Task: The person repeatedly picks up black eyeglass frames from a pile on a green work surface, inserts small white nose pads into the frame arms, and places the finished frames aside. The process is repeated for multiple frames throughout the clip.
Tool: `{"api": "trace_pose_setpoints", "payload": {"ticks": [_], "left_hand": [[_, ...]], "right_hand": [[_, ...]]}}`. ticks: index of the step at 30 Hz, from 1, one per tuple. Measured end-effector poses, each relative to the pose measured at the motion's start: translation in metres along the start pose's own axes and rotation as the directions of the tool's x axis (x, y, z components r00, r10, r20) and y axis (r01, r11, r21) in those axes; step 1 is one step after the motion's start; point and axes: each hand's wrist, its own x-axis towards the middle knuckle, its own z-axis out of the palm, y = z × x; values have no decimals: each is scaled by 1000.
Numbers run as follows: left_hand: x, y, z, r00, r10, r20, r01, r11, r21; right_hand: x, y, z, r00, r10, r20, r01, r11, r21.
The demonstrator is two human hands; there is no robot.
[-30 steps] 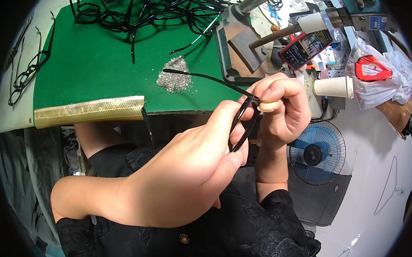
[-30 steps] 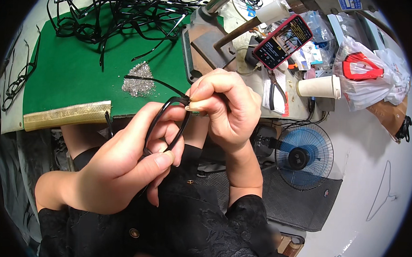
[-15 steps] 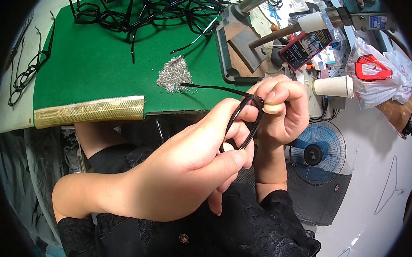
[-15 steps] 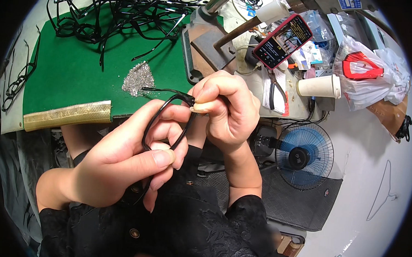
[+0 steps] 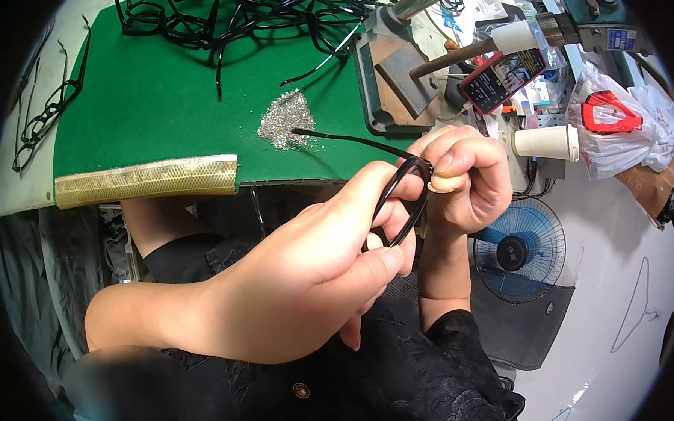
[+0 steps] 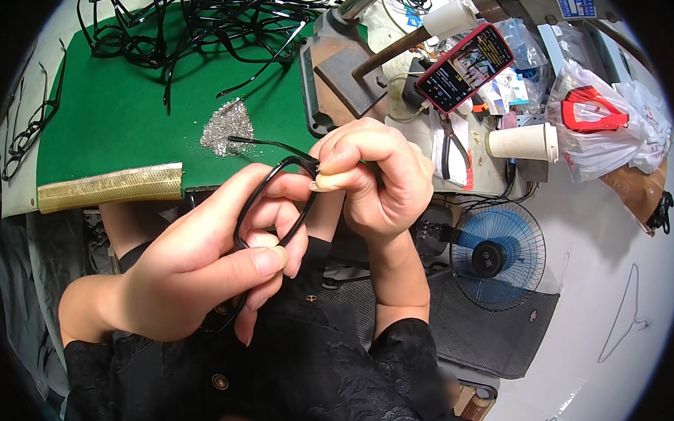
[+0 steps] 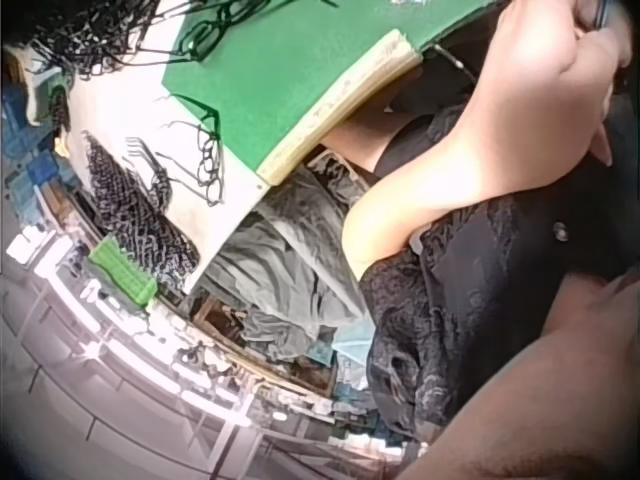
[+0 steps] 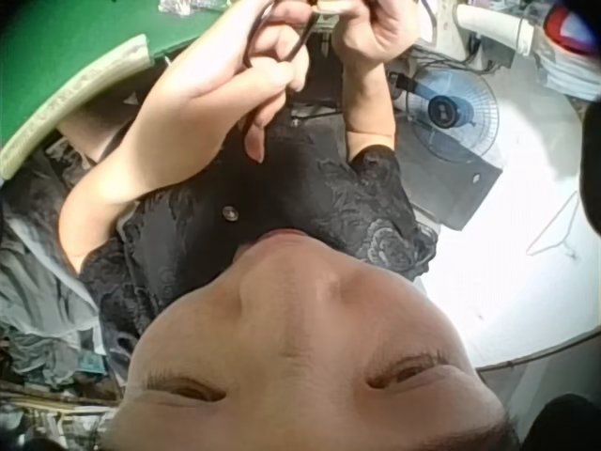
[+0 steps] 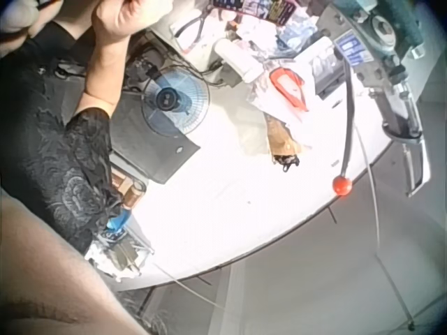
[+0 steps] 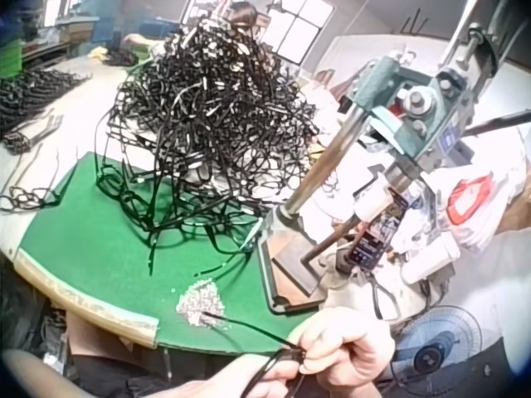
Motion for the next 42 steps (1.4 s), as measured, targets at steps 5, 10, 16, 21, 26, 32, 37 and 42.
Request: {"api": "trace_pose_setpoints", "payload": {"ticks": [5,10,16,21,26,32,37,42], "left_hand": [[0,1,0,1000,23,-4,-24,998,-58],[0,0,1,1000,24,-13,-25,997,-73],[0,-2,1,999,34,-13,-35,996,-84],[-1,-3,1,999,49,-16,-50,994,-102],[1,-3,3,997,65,-37,-69,994,-90],[45,15,12,976,214,-46,-213,977,18],[111,43,20,908,384,-165,-367,922,126],[142,58,25,858,435,-275,-388,898,208]], "right_hand": [[-2,1,0,999,17,-31,-17,1000,3],[-3,2,0,999,-12,-34,11,999,-41],[-5,2,0,999,23,-42,-24,1000,-5],[-6,2,2,998,35,-60,-32,998,44],[-7,2,1,993,63,-101,-55,995,88],[6,4,-11,961,89,-262,-50,987,152],[1,13,-37,910,161,-382,-107,982,158],[-15,10,-50,869,233,-437,-225,972,71]]}}
